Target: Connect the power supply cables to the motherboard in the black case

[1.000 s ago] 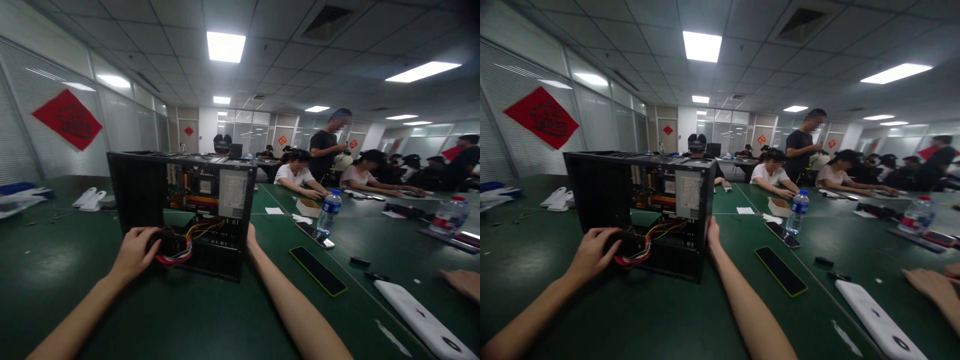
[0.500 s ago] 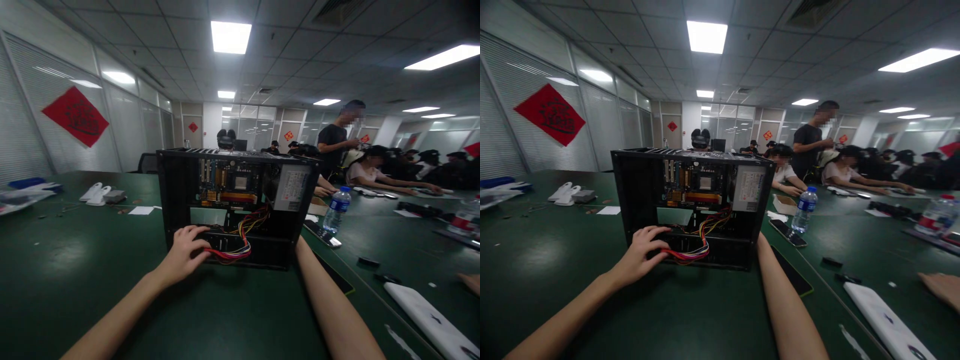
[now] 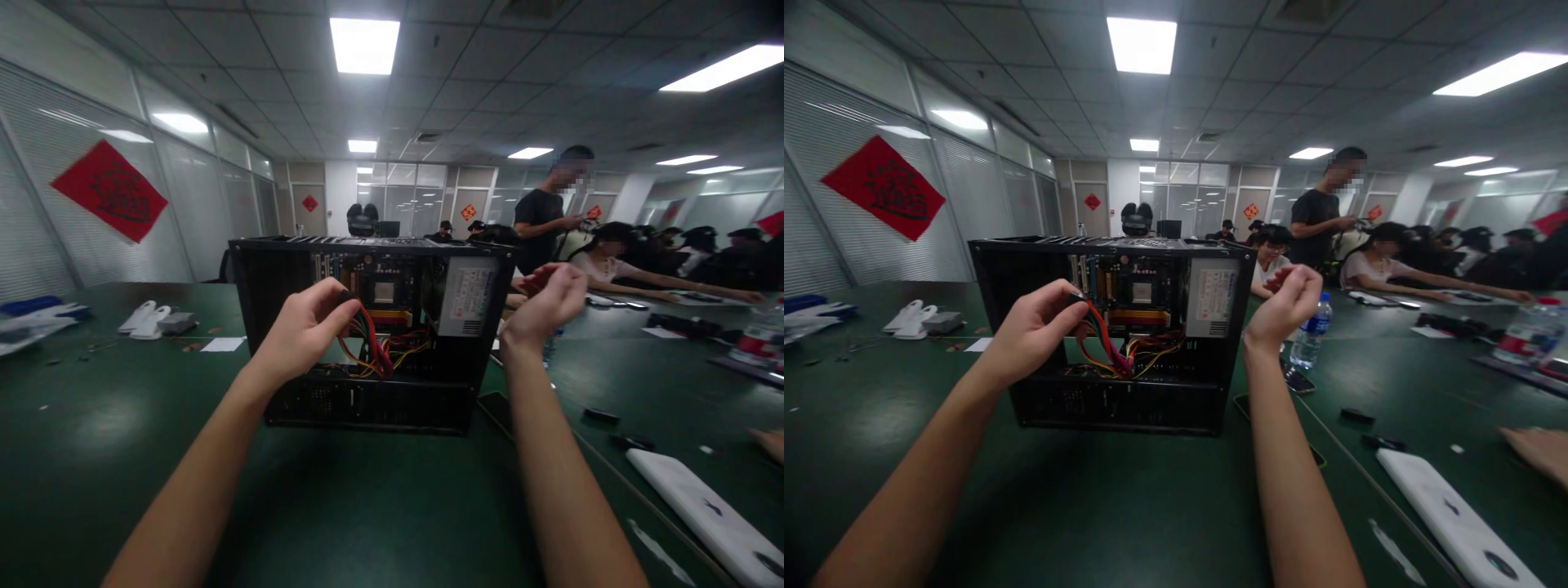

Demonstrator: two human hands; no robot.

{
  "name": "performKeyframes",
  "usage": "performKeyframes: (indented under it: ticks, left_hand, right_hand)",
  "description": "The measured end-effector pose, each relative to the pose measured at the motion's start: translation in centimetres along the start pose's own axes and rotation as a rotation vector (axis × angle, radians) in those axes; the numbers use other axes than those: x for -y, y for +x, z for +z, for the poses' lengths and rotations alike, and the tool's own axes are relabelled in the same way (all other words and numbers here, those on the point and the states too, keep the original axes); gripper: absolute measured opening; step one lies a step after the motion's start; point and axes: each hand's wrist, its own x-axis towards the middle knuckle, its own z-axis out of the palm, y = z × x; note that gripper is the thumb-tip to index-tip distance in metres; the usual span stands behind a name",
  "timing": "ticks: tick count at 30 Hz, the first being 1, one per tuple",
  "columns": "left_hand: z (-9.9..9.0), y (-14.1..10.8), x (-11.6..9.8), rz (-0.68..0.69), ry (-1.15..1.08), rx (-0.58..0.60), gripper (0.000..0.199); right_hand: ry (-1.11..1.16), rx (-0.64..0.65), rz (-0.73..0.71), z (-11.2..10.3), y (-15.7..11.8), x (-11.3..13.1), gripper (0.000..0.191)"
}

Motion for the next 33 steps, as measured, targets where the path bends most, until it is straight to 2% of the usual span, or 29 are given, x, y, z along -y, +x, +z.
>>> performKeyframes:
  ticks: [1,2,3,4,6,8,10,12,15,17,19,21,26,29,33]
  left_hand:
    - [0.2,0.3,-0.6,0.012,-0.026,-0.031,0.027]
    - [0.4,0.5,-1.1,0.017,-0.050,-0.055,0.027]
    - [0.6,0.7,-1.5,0.018,-0.064,-0.071,0.027]
    - [0.7,0.7,-1.8,0.021,-0.066,-0.083,0.027]
    - [0.8,0.6,-2.1,0.032,-0.036,-0.104,0.027]
    - [0.5,0.4,-2.0,0.044,0.007,-0.123,0.028]
    - [0.0,0.3,-1.7,0.049,0.045,-0.103,0.028]
    - [-0.8,0.1,-1.0,0.048,0.066,-0.033,0.029]
    - [-1.6,0.1,0.2,0.026,0.045,0.080,0.040]
    - [-1.8,0.1,1.0,-0.022,-0.021,0.186,0.047]
    - [-1.8,0.1,1.4,-0.081,-0.078,0.323,0.043]
    - [-1.7,0.1,1.3,-0.103,-0.093,0.374,0.033]
    - [-1.1,-0.1,0.3,0.003,-0.068,0.161,0.023]
    - [-0.8,-0.2,-0.1,0.039,-0.030,0.092,0.023]
    - [-0.3,-0.4,-0.3,0.080,0.000,0.030,0.023]
  right_hand:
    - [0.108,-0.012,-0.075,0.6,-0.3,1.9,0.028]
    - [0.171,0.122,-0.095,1.2,-0.9,3.8,0.031]
    - [0.208,0.361,-0.059,1.9,-1.9,5.7,0.033]
    - [0.211,0.663,0.018,2.5,-3.0,7.4,0.032]
    - [0.162,1.015,0.143,3.6,-5.5,9.7,0.031]
    - [0.111,1.235,0.243,4.4,-7.5,10.3,0.029]
    - [0.109,1.330,0.322,4.9,-8.5,10.0,0.023]
    - [0.148,1.307,0.384,5.0,-8.5,9.3,0.030]
    - [0.197,1.165,0.431,4.8,-7.6,8.9,0.036]
    - [0.195,1.120,0.448,4.4,-7.0,9.0,0.040]
    - [0.187,1.111,0.464,4.1,-6.7,9.2,0.040]
    - [0.192,1.107,0.483,3.9,-6.6,9.2,0.036]
    - [0.185,1.061,0.480,3.8,-7.1,9.0,0.026]
    - [0.152,1.038,0.483,3.9,-7.5,8.8,0.025]
    - [0.223,0.993,0.669,4.1,-8.1,8.4,0.039]
